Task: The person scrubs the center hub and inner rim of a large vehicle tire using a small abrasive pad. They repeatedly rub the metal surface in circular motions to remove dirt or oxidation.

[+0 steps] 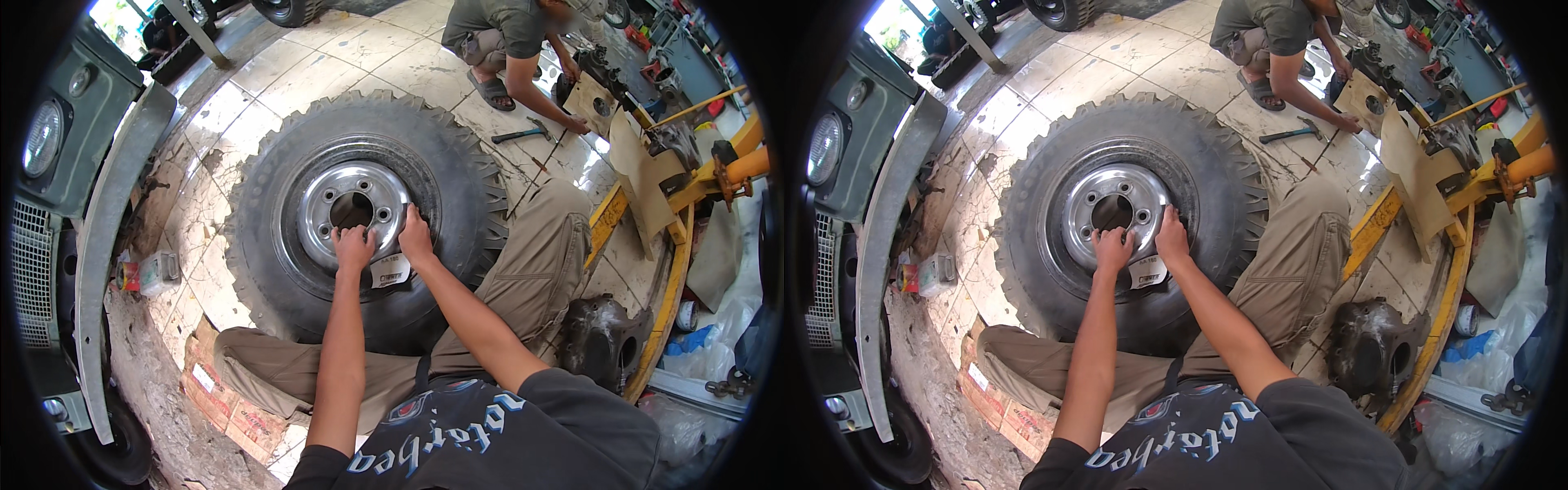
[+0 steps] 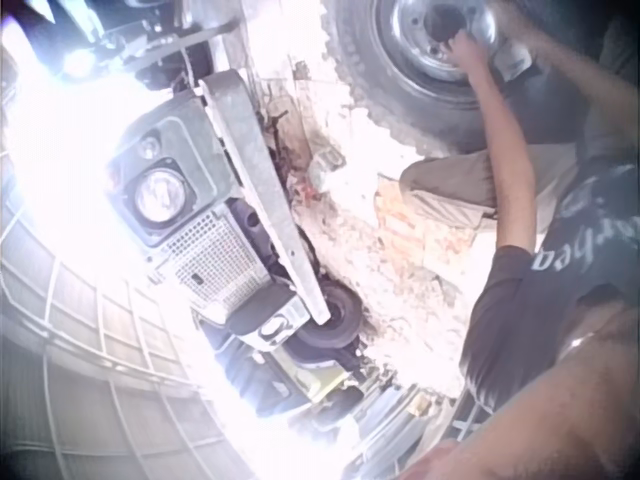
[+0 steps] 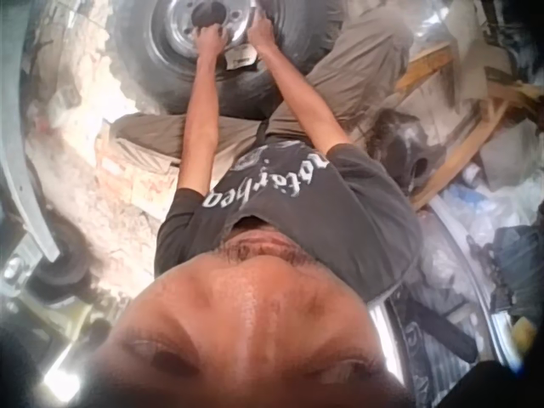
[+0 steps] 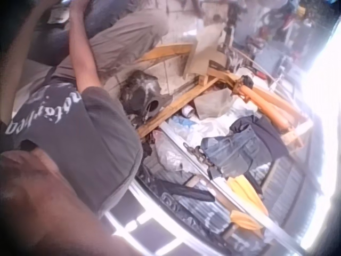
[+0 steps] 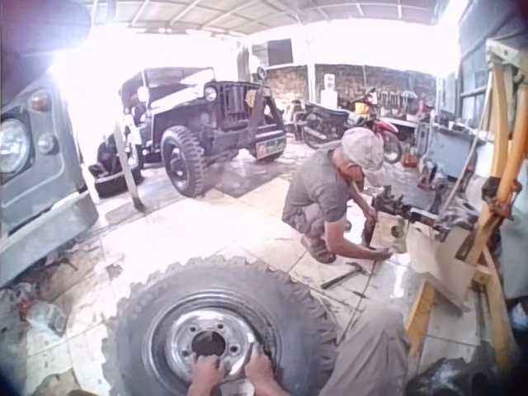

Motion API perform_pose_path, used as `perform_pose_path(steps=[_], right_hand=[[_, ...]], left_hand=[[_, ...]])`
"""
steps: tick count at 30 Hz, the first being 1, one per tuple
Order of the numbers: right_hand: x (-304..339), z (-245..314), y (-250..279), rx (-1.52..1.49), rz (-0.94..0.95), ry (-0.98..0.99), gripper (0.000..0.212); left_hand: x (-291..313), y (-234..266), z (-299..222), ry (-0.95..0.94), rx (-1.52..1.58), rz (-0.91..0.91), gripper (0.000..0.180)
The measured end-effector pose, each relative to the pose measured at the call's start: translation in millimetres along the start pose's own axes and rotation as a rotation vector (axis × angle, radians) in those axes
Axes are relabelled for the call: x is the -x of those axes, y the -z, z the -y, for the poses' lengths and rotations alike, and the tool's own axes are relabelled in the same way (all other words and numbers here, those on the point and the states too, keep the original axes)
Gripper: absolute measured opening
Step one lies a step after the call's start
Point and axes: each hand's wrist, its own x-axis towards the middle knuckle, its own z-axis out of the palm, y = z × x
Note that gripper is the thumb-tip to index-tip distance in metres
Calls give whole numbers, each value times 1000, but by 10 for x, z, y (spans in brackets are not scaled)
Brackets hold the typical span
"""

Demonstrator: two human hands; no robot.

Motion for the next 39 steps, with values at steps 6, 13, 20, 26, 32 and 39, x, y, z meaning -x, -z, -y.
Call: perform_pose_path(steps=[6, 13, 20, 26, 32, 39], right_hand=[[153, -8, -96, 67, 4, 15, 59], [117, -56, -125, 103, -58, 69, 58], [202, 26, -74, 35, -21, 12, 59], [110, 108, 4, -82, -24, -30, 66], [15, -14, -2, -28, 17, -5, 61], [150, -26, -92, 12, 10, 39, 59]], left_hand=[[-1, -45, 29, -12, -6, -41, 32], [-1, -23, -14, -45, -6, -75, 32], [-6, -38, 30, -44, 7, -59, 34], [-1, -58, 92, -50, 10, -75, 35], [-24, -65, 57, -32, -3, -46, 35], [-24, -72, 35, -7, -34, -41, 34]])
